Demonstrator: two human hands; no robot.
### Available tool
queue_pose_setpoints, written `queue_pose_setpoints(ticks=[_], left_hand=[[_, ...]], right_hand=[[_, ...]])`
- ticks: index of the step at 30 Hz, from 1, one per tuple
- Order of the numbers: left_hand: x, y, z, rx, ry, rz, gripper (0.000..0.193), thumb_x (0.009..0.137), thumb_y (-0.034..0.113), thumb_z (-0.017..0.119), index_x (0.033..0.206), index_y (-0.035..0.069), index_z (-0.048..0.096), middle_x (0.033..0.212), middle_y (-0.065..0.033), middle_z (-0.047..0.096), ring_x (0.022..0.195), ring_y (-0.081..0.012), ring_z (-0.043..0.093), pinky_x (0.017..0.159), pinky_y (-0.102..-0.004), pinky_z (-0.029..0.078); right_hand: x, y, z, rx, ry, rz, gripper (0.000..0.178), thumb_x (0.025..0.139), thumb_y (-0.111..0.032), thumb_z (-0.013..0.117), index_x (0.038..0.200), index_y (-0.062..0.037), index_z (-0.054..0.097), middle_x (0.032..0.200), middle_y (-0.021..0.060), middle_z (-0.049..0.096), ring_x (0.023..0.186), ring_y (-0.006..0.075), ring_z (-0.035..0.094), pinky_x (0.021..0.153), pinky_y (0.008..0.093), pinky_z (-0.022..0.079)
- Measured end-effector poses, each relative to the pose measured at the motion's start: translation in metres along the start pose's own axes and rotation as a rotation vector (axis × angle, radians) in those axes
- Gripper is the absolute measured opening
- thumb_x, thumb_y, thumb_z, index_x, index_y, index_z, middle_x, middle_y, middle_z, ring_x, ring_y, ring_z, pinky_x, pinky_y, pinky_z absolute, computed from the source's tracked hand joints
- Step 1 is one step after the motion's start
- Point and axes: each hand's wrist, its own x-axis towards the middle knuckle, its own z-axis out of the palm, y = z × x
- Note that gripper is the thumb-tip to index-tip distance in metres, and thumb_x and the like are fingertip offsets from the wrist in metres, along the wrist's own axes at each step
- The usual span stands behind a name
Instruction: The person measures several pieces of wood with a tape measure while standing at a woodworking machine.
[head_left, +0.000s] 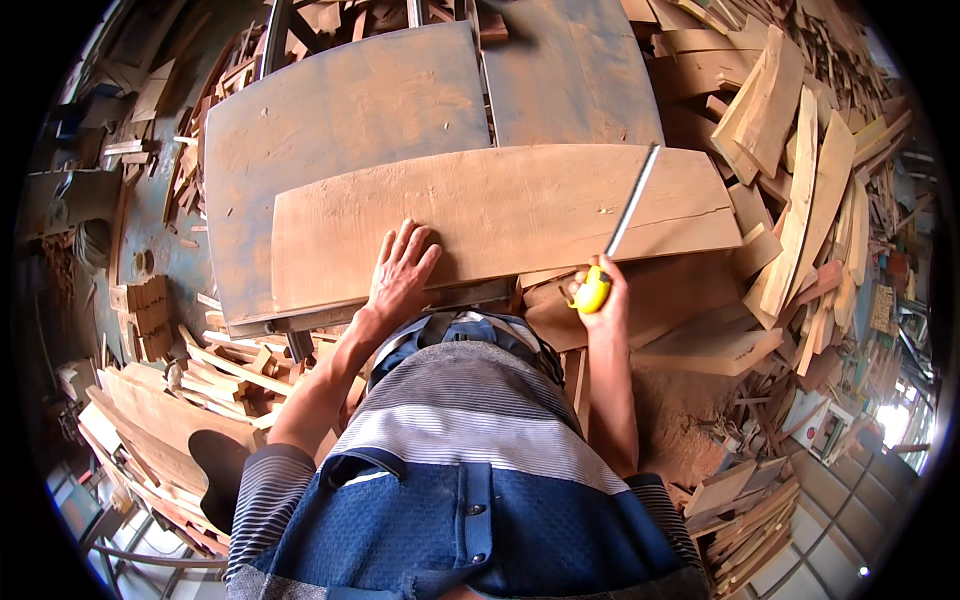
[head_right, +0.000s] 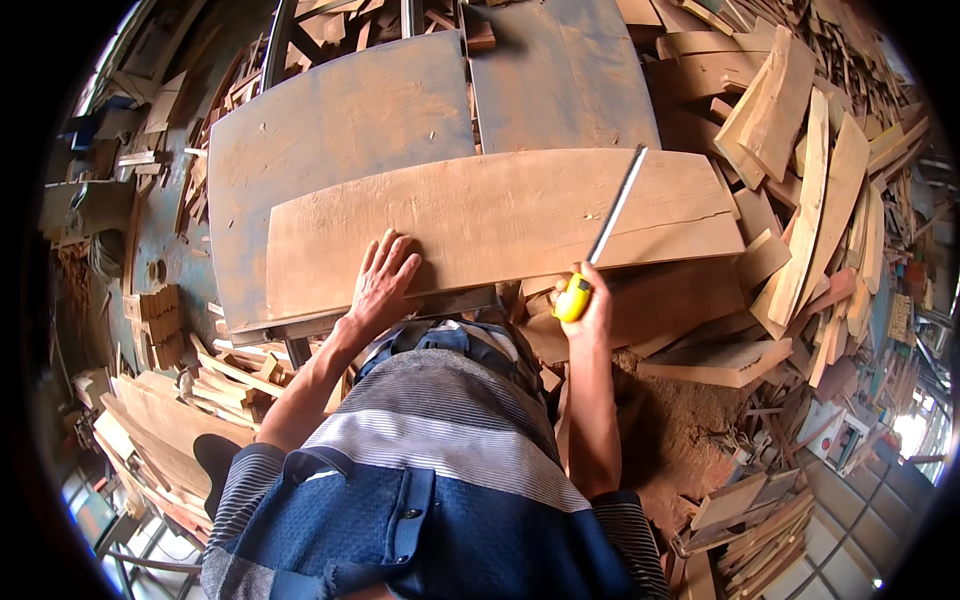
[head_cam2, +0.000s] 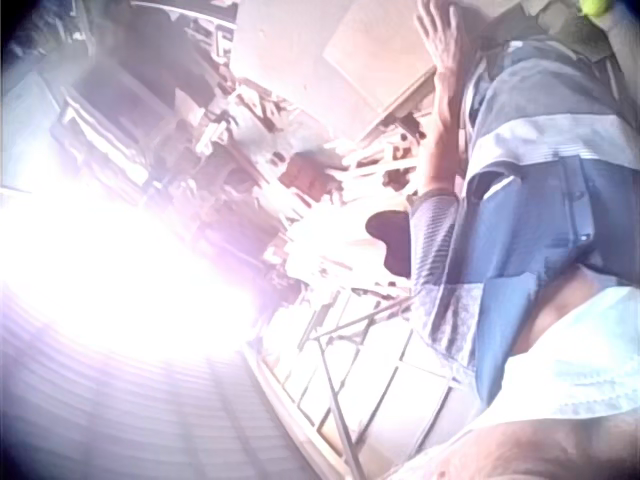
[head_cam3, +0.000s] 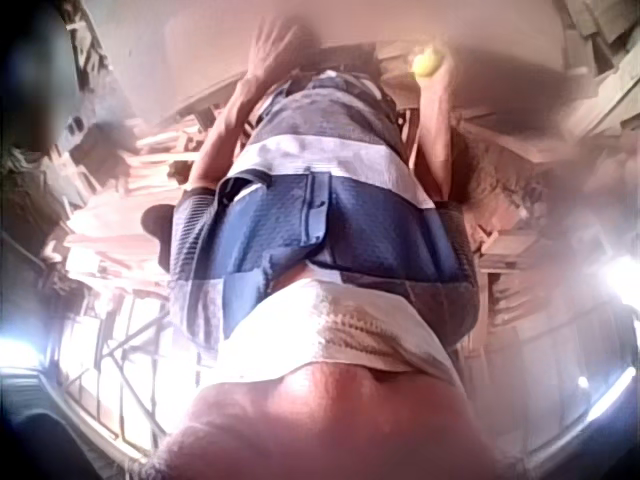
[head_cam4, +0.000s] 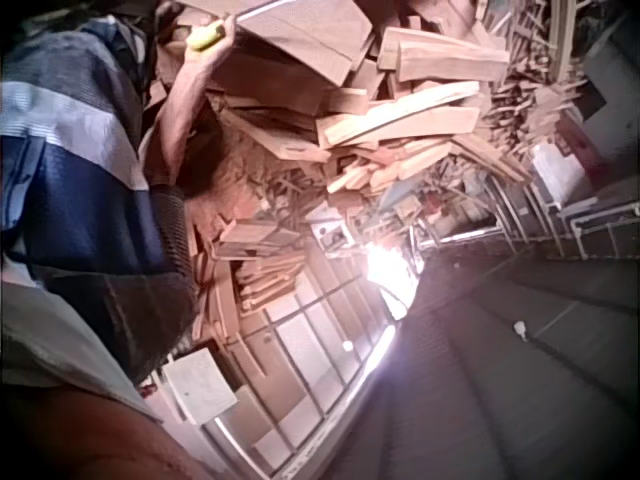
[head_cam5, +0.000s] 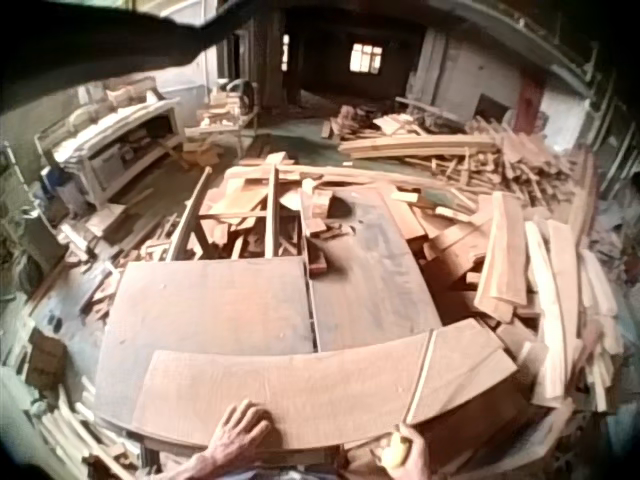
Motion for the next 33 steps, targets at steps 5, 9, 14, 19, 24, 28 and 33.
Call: queue_pose_setpoints(ticks=[5,9,14,19,24,28,33], left_hand=[[0.033,-0.01,-0.046,-0.017,0.202,0.04,0.03,0.078,-0.002,0.061,0.108,0.004,0.062,0.119,-0.0117,0.065,0.115,-0.028,0.061,0.098,-0.0401,0.05],[0.07,-0.022,-0.109,-0.073,-0.049,-0.006,0.041,0.074,-0.007,0.055,0.111,0.004,0.066,0.105,-0.0147,0.07,0.101,-0.0344,0.067,0.085,-0.0439,0.055],[0.107,-0.032,-0.155,-0.029,-0.185,-0.079,0.047,0.07,-0.003,0.057,0.114,0.007,0.072,0.097,-0.0199,0.072,0.093,-0.0384,0.069,0.086,-0.0458,0.054],[0.121,-0.039,-0.174,-0.087,-0.181,-0.117,0.042,0.071,0.0,0.062,0.111,0.007,0.073,0.097,-0.0201,0.072,0.095,-0.0372,0.069,0.086,-0.0448,0.054],[0.126,-0.034,-0.177,-0.094,-0.204,-0.153,0.044,0.071,0.001,0.064,0.114,0.008,0.073,0.098,-0.0192,0.073,0.095,-0.0363,0.07,0.087,-0.0436,0.054],[0.125,-0.033,-0.173,-0.052,-0.245,-0.181,0.05,0.07,0.001,0.065,0.119,0.008,0.072,0.101,-0.0196,0.073,0.098,-0.0354,0.07,0.089,-0.0422,0.054],[0.123,-0.038,-0.166,-0.018,-0.219,-0.138,0.05,0.07,0.002,0.065,0.12,0.007,0.072,0.101,-0.0199,0.073,0.097,-0.0354,0.07,0.09,-0.042,0.054]], right_hand=[[-0.027,-0.053,0.067,-0.072,-0.22,-0.088,0.021,0.096,-0.025,0.064,0.096,-0.0038,0.064,0.083,0.011,0.067,0.06,0.0211,0.064,0.053,0.0328,0.052],[-0.041,-0.077,0.104,-0.336,-0.224,-0.253,0.023,0.095,-0.025,0.065,0.096,-0.0011,0.066,0.093,0.0162,0.072,0.062,0.0175,0.065,0.054,0.0286,0.053],[-0.066,-0.07,0.099,-0.562,-0.063,-0.343,0.021,0.095,-0.022,0.066,0.091,-0.0013,0.066,0.076,0.0119,0.068,0.061,0.0166,0.063,0.054,0.0278,0.051],[-0.074,-0.026,0.047,-0.883,0.097,-0.422,0.025,0.093,-0.022,0.064,0.075,-0.0047,0.063,0.068,0.0013,0.06,0.061,0.0071,0.051,0.056,0.0273,0.04],[-0.089,-0.011,0.018,-0.987,0.165,-0.441,0.023,0.095,-0.021,0.063,0.082,-0.002,0.066,0.071,0.0022,0.063,0.062,0.0068,0.052,0.058,0.0246,0.041],[-0.09,-0.011,0.022,-0.97,0.199,-0.449,0.025,0.095,-0.022,0.064,0.08,-0.0021,0.065,0.07,0.0017,0.062,0.062,0.0069,0.05,0.058,0.025,0.04],[-0.095,-0.011,0.028,-1.061,0.22,-0.51,0.029,0.095,-0.024,0.063,0.075,-0.0022,0.061,0.067,0.0003,0.055,0.062,0.0076,0.046,0.057,0.0267,0.038]])
